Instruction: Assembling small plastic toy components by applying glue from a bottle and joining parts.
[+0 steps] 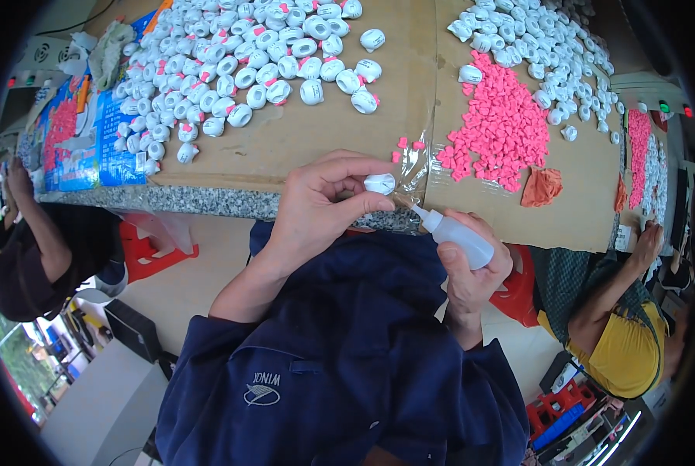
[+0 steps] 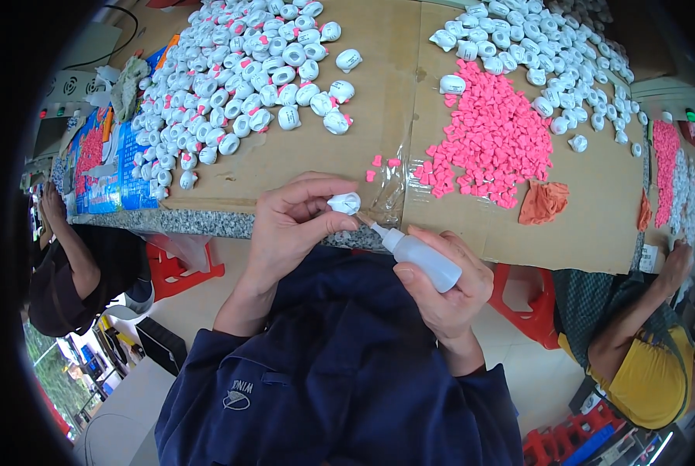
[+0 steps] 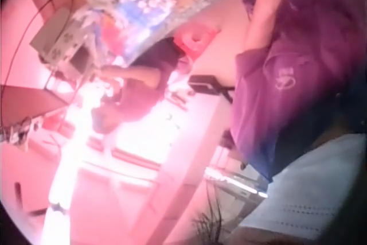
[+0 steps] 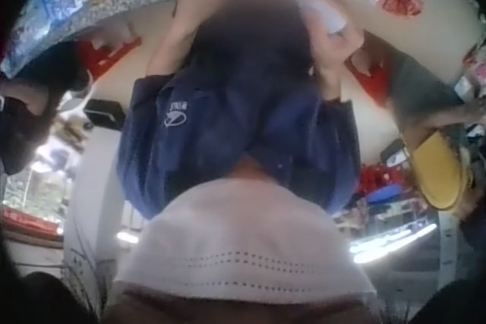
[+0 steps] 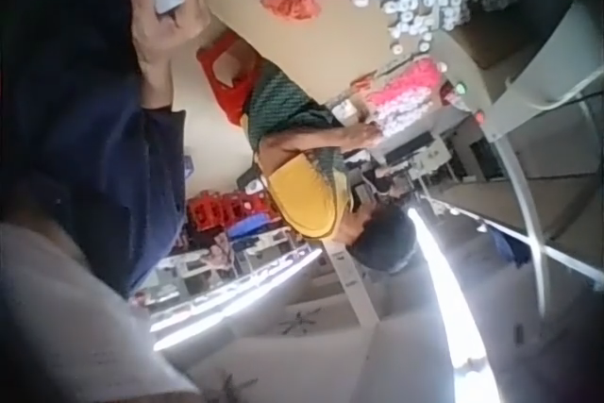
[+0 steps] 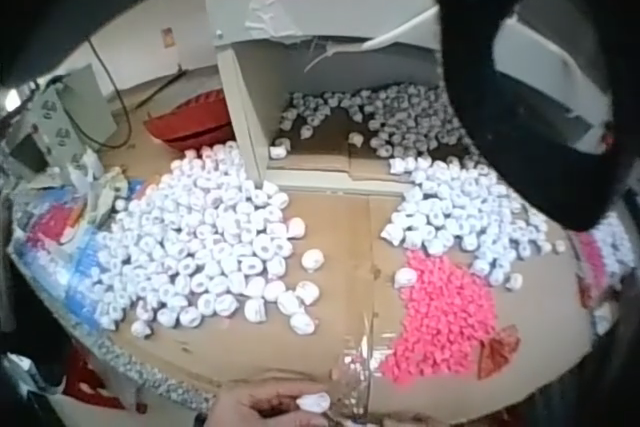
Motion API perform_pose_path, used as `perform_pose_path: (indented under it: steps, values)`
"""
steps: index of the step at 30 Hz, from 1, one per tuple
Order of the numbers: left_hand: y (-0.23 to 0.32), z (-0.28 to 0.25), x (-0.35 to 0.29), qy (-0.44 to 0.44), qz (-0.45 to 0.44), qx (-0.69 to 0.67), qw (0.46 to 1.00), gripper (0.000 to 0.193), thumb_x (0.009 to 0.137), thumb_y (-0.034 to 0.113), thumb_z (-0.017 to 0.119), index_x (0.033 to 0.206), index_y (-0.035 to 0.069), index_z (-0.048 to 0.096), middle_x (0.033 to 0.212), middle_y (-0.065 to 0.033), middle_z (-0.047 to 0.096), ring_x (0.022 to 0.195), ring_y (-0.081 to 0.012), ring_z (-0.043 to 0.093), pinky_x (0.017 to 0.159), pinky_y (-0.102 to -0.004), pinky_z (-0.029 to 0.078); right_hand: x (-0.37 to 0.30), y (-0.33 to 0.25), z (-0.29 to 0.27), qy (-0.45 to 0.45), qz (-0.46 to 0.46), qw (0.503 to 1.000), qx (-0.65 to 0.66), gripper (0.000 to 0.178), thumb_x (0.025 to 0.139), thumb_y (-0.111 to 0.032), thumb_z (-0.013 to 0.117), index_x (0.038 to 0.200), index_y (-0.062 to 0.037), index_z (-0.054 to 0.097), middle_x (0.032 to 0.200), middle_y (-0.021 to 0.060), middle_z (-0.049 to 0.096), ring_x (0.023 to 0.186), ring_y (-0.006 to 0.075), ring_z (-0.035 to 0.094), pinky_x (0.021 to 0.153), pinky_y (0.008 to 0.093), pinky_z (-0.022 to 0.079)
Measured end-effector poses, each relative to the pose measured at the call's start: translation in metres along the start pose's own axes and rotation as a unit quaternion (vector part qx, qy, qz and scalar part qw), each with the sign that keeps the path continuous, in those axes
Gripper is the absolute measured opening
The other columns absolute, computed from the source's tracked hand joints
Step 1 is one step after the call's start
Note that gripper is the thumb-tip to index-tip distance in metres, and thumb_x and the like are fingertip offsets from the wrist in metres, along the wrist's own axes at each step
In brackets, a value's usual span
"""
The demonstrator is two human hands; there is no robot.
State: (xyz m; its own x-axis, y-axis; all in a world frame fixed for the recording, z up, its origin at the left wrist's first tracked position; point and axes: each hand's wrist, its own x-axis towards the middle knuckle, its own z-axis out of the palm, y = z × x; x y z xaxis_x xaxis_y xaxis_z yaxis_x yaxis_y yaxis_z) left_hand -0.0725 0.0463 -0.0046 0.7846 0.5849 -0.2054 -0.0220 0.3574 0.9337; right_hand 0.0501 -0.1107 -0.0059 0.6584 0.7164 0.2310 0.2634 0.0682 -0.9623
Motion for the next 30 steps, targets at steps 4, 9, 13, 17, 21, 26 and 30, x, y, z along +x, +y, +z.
perform_pose_path:
  steps: [4,9,13,17,21,26,30]
  values:
    - [-0.001,-0.001,0.000,-0.001,0.007,0.001,1.000,0.029,0.074,-0.009,0.064,0.103,-0.005,0.061,0.103,-0.0083,0.057,0.083,-0.0111,0.060,0.071,-0.0208,0.050,-0.002,-0.009,0.000,-0.010,0.068,0.997,-0.028,0.040,0.074,-0.025,0.072,0.097,0.0063,0.062,0.082,0.0083,0.062,0.073,0.0127,0.057,0.067,0.0219,0.043]
    - [-0.001,-0.002,0.000,0.007,0.006,-0.011,1.000,0.029,0.074,-0.009,0.064,0.103,-0.005,0.061,0.104,-0.0085,0.057,0.083,-0.0115,0.060,0.072,-0.0212,0.050,-0.003,-0.009,-0.003,-0.016,0.076,0.997,-0.025,0.040,0.075,-0.026,0.071,0.098,0.0064,0.062,0.081,0.0080,0.062,0.070,0.0112,0.056,0.063,0.0208,0.042]
    - [-0.002,-0.002,0.000,0.008,0.013,-0.018,1.000,0.029,0.074,-0.009,0.064,0.103,-0.005,0.061,0.104,-0.0088,0.057,0.084,-0.0120,0.060,0.073,-0.0219,0.051,-0.002,-0.003,-0.001,-0.007,0.034,0.999,0.005,0.035,0.070,-0.012,0.074,0.097,0.0062,0.062,0.071,0.0077,0.058,0.061,0.0112,0.051,0.054,0.0210,0.038]
    - [-0.001,-0.001,0.000,0.004,0.006,-0.012,1.000,0.029,0.074,-0.009,0.064,0.103,-0.005,0.060,0.104,-0.0092,0.057,0.085,-0.0126,0.060,0.074,-0.0223,0.051,0.001,-0.002,-0.001,0.016,0.023,1.000,-0.004,0.035,0.070,-0.012,0.074,0.097,0.0062,0.062,0.072,0.0081,0.058,0.062,0.0117,0.052,0.055,0.0215,0.039]
    - [-0.001,-0.002,-0.001,0.005,0.008,-0.013,1.000,0.030,0.074,-0.010,0.064,0.103,-0.006,0.059,0.104,-0.0101,0.056,0.085,-0.0138,0.061,0.075,-0.0230,0.051,0.000,-0.004,-0.002,0.011,0.040,0.999,-0.001,0.034,0.070,-0.012,0.074,0.097,0.0067,0.062,0.073,0.0084,0.059,0.064,0.0122,0.054,0.057,0.0220,0.041]
    - [-0.001,-0.003,-0.001,0.003,-0.008,-0.035,0.999,0.032,0.073,-0.012,0.063,0.105,-0.006,0.058,0.103,-0.0102,0.056,0.086,-0.0144,0.061,0.075,-0.0236,0.052,-0.001,-0.001,-0.004,0.025,0.038,0.999,0.024,0.035,0.070,-0.011,0.075,0.097,0.0064,0.062,0.077,0.0082,0.060,0.068,0.0118,0.056,0.061,0.0220,0.043]
    - [0.001,-0.002,-0.003,0.002,-0.013,-0.015,1.000,0.034,0.074,-0.012,0.063,0.107,-0.006,0.057,0.101,-0.0097,0.057,0.086,-0.0139,0.061,0.075,-0.0233,0.051,-0.005,0.005,-0.012,0.082,0.078,0.993,0.033,0.039,0.074,-0.005,0.070,0.107,0.0086,0.055,0.088,0.0100,0.062,0.076,0.0125,0.059,0.071,0.0220,0.046]
